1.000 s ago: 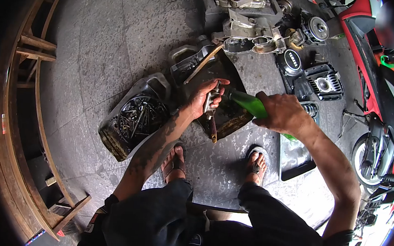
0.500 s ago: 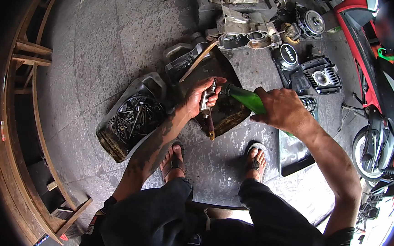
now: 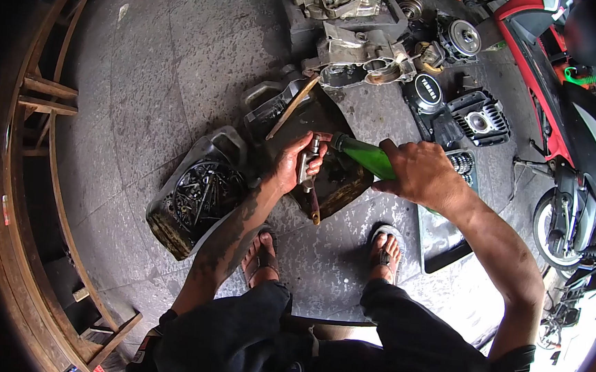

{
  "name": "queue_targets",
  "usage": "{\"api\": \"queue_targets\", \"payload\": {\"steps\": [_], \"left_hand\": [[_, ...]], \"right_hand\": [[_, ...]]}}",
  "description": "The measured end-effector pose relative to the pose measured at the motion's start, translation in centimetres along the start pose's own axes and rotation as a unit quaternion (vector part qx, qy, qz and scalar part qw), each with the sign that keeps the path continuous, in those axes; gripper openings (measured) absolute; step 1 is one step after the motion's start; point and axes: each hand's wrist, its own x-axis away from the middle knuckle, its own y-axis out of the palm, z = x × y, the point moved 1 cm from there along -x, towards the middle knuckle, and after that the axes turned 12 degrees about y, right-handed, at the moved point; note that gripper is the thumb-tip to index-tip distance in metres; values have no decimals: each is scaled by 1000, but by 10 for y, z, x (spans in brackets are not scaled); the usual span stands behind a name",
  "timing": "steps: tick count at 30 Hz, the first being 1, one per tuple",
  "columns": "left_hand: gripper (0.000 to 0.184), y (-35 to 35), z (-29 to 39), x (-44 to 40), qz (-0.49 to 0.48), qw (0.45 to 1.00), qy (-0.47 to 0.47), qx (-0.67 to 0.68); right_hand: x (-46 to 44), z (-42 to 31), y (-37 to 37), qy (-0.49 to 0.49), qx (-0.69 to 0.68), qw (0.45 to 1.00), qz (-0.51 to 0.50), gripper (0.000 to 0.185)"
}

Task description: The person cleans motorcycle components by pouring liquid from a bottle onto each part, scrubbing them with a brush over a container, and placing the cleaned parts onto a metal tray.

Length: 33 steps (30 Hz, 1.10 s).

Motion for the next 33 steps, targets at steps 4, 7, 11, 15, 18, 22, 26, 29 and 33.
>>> {"api": "queue_targets", "payload": {"steps": [4,7,11,15,18,22,26,29,33], "left_hand": [[37,-2,-1,0,-1,1000,8,15],[35,-9,-4,-4,0,1000,19,-14],[26,-6,1,0,63,991,47,-113],[17,3,4,2,103,983,51,-143],[16,1,-2,2,130,976,87,-154],[16,-6,-3,1,132,975,102,-148],[15,-1,1,2,147,972,93,-156],[15,-3,2,1,162,969,90,-162],[17,-6,1,2,149,970,108,-156]], "right_hand": [[1,1,1,6,5,1000,18,60],[-2,4,3,7,7,1000,14,60],[1,9,8,-4,2,999,39,61],[8,6,7,-9,10,999,40,61],[10,4,6,9,21,1000,-1,61],[9,8,11,21,14,1000,-10,62],[9,7,10,22,8,1000,-9,64],[13,5,9,22,13,1000,15,65],[14,5,8,24,-3,1000,7,63]]}}
